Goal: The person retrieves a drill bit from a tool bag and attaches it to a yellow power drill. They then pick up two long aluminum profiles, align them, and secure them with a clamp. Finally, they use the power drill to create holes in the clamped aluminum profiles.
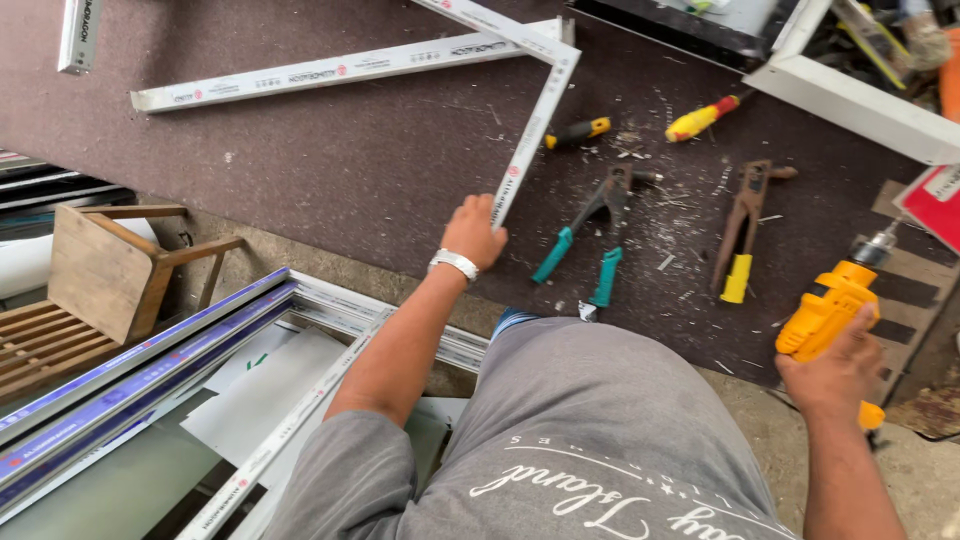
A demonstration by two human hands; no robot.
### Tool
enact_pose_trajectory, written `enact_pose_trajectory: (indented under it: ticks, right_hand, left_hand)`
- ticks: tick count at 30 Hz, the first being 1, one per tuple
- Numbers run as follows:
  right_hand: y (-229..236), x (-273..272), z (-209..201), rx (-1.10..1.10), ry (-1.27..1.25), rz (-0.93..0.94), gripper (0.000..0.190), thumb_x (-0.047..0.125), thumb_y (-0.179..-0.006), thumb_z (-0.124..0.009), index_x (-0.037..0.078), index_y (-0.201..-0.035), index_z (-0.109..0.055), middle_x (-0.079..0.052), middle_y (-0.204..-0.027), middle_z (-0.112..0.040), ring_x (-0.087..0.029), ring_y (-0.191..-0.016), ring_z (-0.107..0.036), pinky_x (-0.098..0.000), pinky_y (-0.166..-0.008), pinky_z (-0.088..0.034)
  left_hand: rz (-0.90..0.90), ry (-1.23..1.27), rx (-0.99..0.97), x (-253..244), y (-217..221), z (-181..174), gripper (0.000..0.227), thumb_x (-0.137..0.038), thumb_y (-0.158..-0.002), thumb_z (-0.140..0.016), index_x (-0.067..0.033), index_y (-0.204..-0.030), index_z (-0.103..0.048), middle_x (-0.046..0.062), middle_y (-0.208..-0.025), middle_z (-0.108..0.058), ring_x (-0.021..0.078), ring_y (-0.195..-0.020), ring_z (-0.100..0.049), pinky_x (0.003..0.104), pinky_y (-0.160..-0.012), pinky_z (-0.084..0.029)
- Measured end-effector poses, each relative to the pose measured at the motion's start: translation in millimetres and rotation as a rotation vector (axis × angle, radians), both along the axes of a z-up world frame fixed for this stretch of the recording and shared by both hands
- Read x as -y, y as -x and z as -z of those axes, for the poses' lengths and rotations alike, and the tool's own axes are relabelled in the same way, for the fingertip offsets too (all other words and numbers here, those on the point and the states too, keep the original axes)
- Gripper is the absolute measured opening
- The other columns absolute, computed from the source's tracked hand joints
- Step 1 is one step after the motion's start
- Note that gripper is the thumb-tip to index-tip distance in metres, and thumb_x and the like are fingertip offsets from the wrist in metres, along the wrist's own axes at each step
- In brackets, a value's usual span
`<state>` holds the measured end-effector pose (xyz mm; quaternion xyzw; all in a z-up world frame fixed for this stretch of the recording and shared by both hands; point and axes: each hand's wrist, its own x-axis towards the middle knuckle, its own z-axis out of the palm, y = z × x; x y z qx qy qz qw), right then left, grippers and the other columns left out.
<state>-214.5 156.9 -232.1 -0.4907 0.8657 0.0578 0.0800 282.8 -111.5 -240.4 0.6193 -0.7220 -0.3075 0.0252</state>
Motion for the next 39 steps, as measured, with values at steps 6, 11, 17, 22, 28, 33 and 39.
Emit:
enact_pose_trajectory:
  ticks: [6, 11, 17, 22, 28, 33, 39]
  right_hand:
    - [-88.9, 71.3, -64.6, 0.147, 0.097, -0.089, 0.072, 0.029, -0.086, -0.085, 0.006, -0.145, -0.052, -0.026, -0.150, -0.040, -0.041, -0.139, -0.041, -0.0522, -0.121, -0.038]
    - [-207.4, 192.5, -104.9, 0.881, 0.173, -0.182, 0.076, 0.025, -0.086, -0.076, 0.001, -0.153, -0.047, -0.020, -0.145, -0.052, -0.027, -0.134, -0.054, -0.0407, -0.105, -0.050]
    - [-283.6, 286.2, -130.9, 1.539, 0.299, -0.084, 0.067, 0.003, -0.084, -0.074, 0.001, -0.144, -0.043, -0.011, -0.132, -0.060, -0.021, -0.124, -0.062, -0.0376, -0.108, -0.051]
    - [-279.1, 309.5, -152.5, 1.771, 0.505, 0.058, 0.050, -0.016, -0.084, -0.071, 0.006, -0.126, -0.055, -0.008, -0.108, -0.064, -0.020, -0.108, -0.067, -0.0349, -0.098, -0.055]
    - [-267.6, 309.0, -183.8, 1.696, 0.503, -0.112, 0.048, -0.020, -0.085, -0.071, 0.006, -0.122, -0.057, -0.007, -0.099, -0.061, -0.015, -0.096, -0.060, -0.0311, -0.096, -0.051]
    - [-273.7, 304.5, -193.7, 1.665, 0.508, -0.139, 0.047, -0.019, -0.086, -0.073, 0.007, -0.122, -0.057, -0.006, -0.100, -0.062, -0.015, -0.098, -0.060, -0.0304, -0.095, -0.049]
    - [-280.6, 300.1, -205.1, 1.663, 0.518, -0.119, 0.045, -0.019, -0.086, -0.071, 0.006, -0.122, -0.057, -0.006, -0.098, -0.061, -0.013, -0.096, -0.059, -0.0302, -0.093, -0.049]
  left_hand:
    - [-0.170, -0.253, -0.348, -4.1, 17.7, -25.1, 0.059, -0.022, -0.089, -0.060, -0.0043, -0.142, -0.039, 0.028, -0.108, -0.069, 0.0456, -0.093, -0.070, 0.054, -0.085, -0.056]
    - [-0.125, -0.013, -0.619, -13.1, 47.3, -59.1, 0.060, -0.023, -0.091, -0.061, -0.0038, -0.144, -0.038, 0.029, -0.123, -0.062, 0.0470, -0.095, -0.068, 0.055, -0.086, -0.054]
    - [0.060, 0.063, -0.792, -5.6, 60.4, -60.4, 0.062, -0.026, -0.089, -0.064, -0.0068, -0.142, -0.037, 0.022, -0.132, -0.062, 0.0430, -0.098, -0.068, 0.051, -0.085, -0.056]
    - [0.212, 0.002, -0.926, 23.4, 37.8, -35.9, 0.050, -0.040, -0.098, -0.063, -0.0071, -0.134, -0.052, 0.020, -0.121, -0.065, 0.0367, -0.096, -0.071, 0.048, -0.084, -0.057]
    - [0.477, -0.364, -0.178, 24.0, 46.4, -15.9, 0.048, -0.047, -0.091, -0.065, -0.0048, -0.113, -0.057, 0.019, -0.098, -0.072, 0.0400, -0.090, -0.070, 0.053, -0.078, -0.055]
    - [0.450, -0.354, -0.190, 18.2, 82.5, -2.3, 0.033, -0.029, -0.090, -0.063, -0.0045, -0.110, -0.057, 0.020, -0.089, -0.075, 0.0408, -0.084, -0.073, 0.053, -0.075, -0.057]
    - [0.402, -0.325, -0.359, 32.5, 131.7, 12.4, 0.040, -0.035, -0.091, -0.062, -0.0031, -0.112, -0.052, 0.021, -0.089, -0.074, 0.0406, -0.083, -0.073, 0.052, -0.072, -0.057]
